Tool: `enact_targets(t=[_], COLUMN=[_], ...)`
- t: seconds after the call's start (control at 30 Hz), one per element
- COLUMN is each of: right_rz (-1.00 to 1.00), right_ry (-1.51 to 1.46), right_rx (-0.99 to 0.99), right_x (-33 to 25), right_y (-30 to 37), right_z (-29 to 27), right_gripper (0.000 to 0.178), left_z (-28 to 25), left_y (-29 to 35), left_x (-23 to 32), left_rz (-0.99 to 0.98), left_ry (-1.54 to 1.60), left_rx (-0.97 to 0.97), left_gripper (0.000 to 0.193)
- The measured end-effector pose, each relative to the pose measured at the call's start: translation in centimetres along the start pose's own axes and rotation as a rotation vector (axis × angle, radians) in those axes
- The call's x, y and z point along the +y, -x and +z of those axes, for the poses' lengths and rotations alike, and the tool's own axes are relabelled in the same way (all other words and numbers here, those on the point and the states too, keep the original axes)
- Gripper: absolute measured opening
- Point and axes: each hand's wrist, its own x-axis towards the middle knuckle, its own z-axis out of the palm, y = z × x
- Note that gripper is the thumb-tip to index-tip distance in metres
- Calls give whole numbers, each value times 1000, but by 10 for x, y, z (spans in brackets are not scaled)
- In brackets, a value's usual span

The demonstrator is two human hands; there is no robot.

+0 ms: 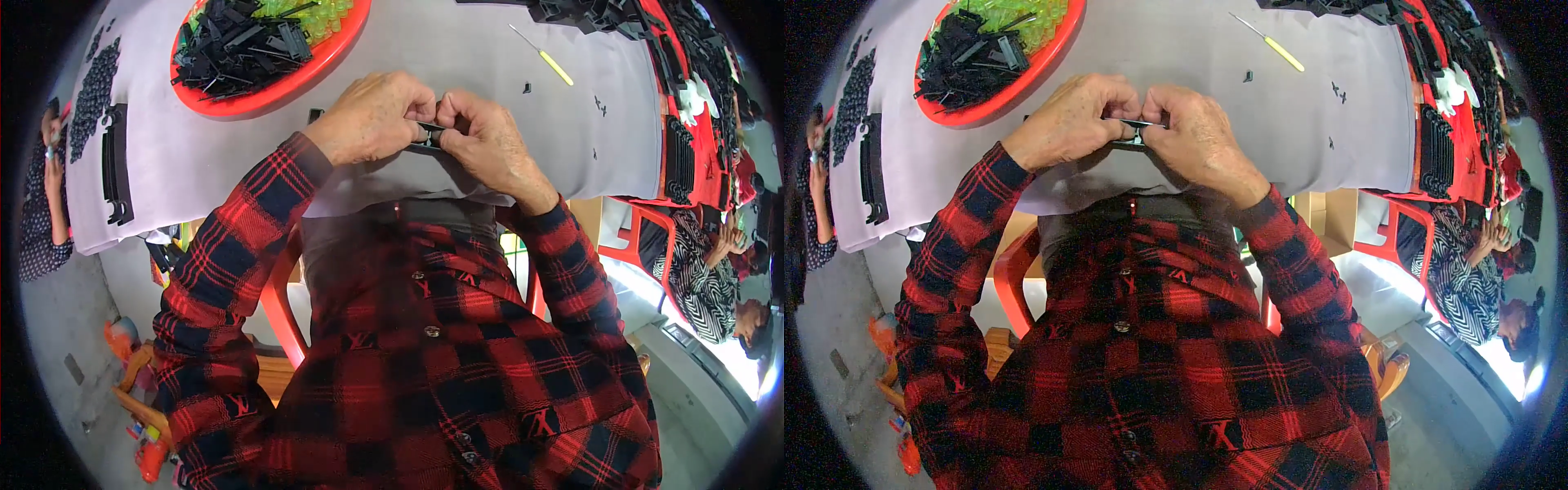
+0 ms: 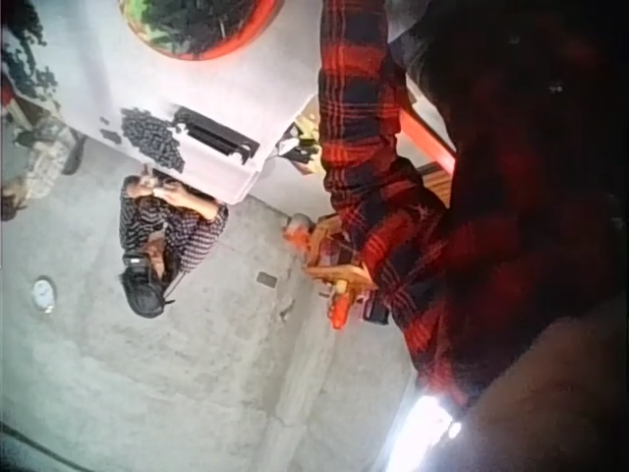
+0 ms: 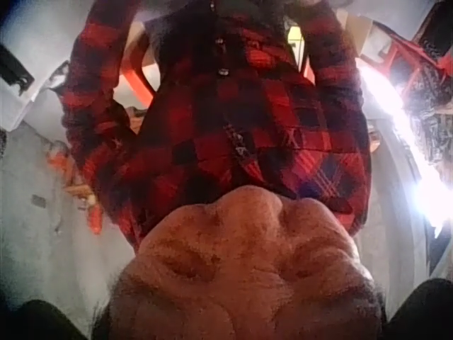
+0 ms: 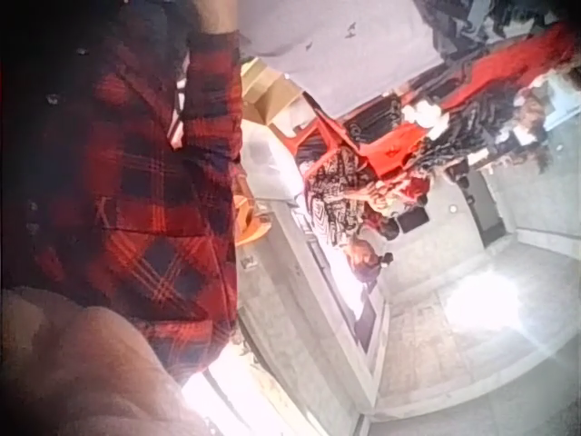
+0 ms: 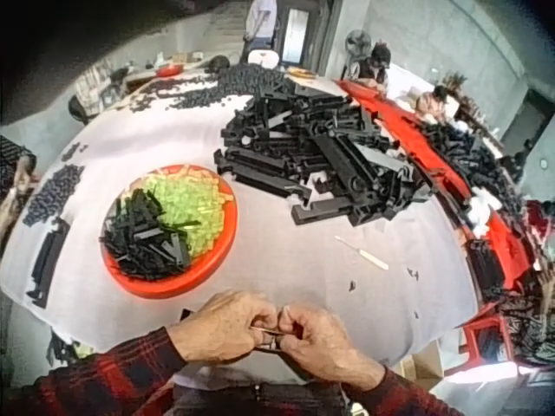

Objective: The person assembles small plastic and metal components by inserting metal pins and small black components into a black plastic housing, using tweezers to manipulate the parts.

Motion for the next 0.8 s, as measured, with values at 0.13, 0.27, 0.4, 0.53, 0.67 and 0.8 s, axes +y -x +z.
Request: enact_targets(t=[0.13, 0.27, 0.4, 0.53, 0.67, 0.8], right_rz=[14, -57, -45, -78, -60, -69], right_ry=[-11, -8, -19, -28, -11, 11], right_rx=[-24, 12, -1, -11, -18, 3], right_x=[0, 5, 3, 6, 6, 4], right_y=[1, 1, 2, 1, 1, 1], right_z=[1, 4, 2, 2, 3, 2], right_gripper=[11, 12, 12, 12, 12, 13], left_z=[1, 3, 2, 3, 4, 3], left_y=[3, 3, 2, 4, 3, 2], left_x=[1, 0, 2, 0, 1, 3], left_rz=[-23, 0, -11, 44, 10, 0], left_ry=[37, 18, 8, -17, -16, 1], left_rx=[15, 23, 14, 57, 39, 31], left_gripper=[11, 9, 10, 11, 12, 12])
